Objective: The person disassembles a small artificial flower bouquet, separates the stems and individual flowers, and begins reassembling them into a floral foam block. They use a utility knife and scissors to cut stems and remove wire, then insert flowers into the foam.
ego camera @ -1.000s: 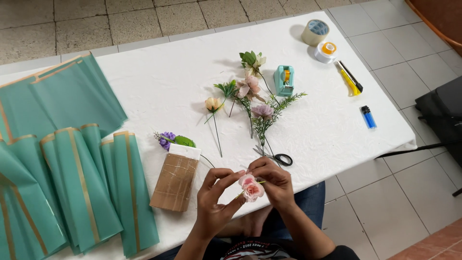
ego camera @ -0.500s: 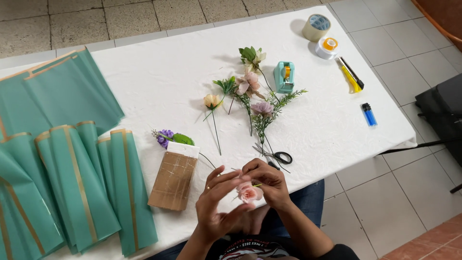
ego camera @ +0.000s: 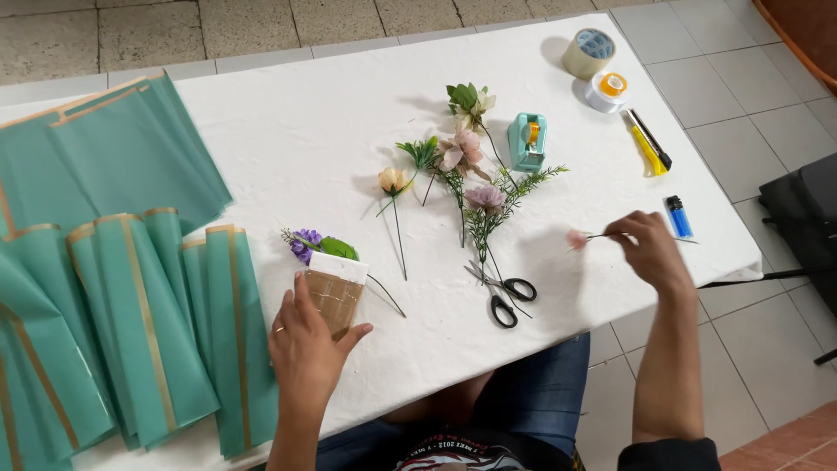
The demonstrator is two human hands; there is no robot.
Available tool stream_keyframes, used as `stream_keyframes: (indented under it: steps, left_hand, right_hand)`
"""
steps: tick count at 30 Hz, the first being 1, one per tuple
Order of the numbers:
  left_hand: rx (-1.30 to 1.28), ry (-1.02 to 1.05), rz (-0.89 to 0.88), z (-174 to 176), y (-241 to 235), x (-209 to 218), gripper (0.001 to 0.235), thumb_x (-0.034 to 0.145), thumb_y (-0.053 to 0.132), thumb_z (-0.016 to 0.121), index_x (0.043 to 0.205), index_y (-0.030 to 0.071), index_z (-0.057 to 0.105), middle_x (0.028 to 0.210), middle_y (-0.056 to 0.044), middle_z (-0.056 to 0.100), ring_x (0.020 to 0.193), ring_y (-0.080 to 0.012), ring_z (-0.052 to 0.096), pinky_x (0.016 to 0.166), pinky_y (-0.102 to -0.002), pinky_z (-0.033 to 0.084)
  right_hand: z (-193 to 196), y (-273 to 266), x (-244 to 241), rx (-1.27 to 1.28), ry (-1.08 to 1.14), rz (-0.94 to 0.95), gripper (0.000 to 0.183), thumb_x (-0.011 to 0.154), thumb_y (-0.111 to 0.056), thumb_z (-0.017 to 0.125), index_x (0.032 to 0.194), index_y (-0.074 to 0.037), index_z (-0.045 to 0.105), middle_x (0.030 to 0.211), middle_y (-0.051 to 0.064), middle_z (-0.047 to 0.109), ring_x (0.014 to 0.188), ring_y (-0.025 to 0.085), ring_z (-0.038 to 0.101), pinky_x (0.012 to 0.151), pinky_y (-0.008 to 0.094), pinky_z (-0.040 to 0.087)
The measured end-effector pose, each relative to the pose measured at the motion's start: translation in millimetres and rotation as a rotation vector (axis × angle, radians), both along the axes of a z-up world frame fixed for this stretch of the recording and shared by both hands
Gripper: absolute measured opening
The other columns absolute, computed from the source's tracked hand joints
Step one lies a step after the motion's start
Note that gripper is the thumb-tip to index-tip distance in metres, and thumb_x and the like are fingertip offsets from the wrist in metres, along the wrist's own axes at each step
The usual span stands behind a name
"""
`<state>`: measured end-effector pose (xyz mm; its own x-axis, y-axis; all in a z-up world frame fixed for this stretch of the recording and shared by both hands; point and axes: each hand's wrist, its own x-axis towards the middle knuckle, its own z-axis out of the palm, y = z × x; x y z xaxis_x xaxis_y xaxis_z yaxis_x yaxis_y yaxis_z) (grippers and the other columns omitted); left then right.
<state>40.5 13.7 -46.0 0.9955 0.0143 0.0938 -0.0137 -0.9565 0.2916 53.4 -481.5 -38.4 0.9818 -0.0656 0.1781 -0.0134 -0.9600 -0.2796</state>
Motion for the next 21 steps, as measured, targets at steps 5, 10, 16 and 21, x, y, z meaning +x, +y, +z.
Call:
stream_keyframes:
  steps: [5, 10, 16, 21]
  left_hand:
    - [0.048, 0.023, 0.054, -2.3, -5.6, 10.2, 0.113, 0.056, 0.056, 0.076, 0.140, 0.006, 0.019, 0.108, -0.017, 0.054, 0.091, -0.0341, 0.057, 0.071, -0.043, 0.049]
    - [-0.433, 0.255, 0.324, 83.2, 4.3, -12.9, 0.116, 0.056, 0.034, 0.079, 0.143, 0.014, 0.006, 0.132, -0.015, 0.040, 0.114, -0.0365, 0.044, 0.086, -0.050, 0.042]
    - [-0.759, -0.374, 0.039, 66.9, 23.6, -47.2, 0.115, 0.059, 0.003, 0.079, 0.140, 0.008, -0.002, 0.132, -0.029, 0.035, 0.121, -0.0378, 0.040, 0.099, -0.045, 0.036]
    - [-0.954, -0.421, -0.137, 29.4, 33.6, -55.1, 0.119, 0.056, 0.004, 0.078, 0.142, 0.009, -0.005, 0.130, -0.023, 0.036, 0.121, -0.0338, 0.041, 0.102, -0.043, 0.034]
  right_hand:
    - [-42.3, 8.6, 20.4, 0.031, 0.144, -0.067, 0.025, 0.083, -0.005, 0.057, 0.101, -0.017, 0.070, 0.105, 0.009, 0.057, 0.096, 0.031, 0.045, 0.087, 0.040, 0.038]
    - [-44.6, 142.1, 30.3, 0.508, -0.153, 0.164, 0.041, 0.071, 0.019, 0.052, 0.101, -0.005, 0.065, 0.104, 0.011, 0.056, 0.077, 0.021, 0.060, 0.067, 0.027, 0.050]
    - [-46.4, 310.4, 45.8, 0.285, 0.140, 0.540, 0.028, 0.083, -0.029, 0.064, 0.096, -0.005, 0.056, 0.089, 0.010, 0.054, 0.061, 0.029, 0.057, 0.053, 0.040, 0.046]
    - [-60.1, 323.5, 60.0, 0.152, 0.175, 0.468, 0.011, 0.081, -0.009, 0.051, 0.072, -0.002, 0.051, 0.074, 0.014, 0.054, 0.060, 0.041, 0.055, 0.050, 0.048, 0.042]
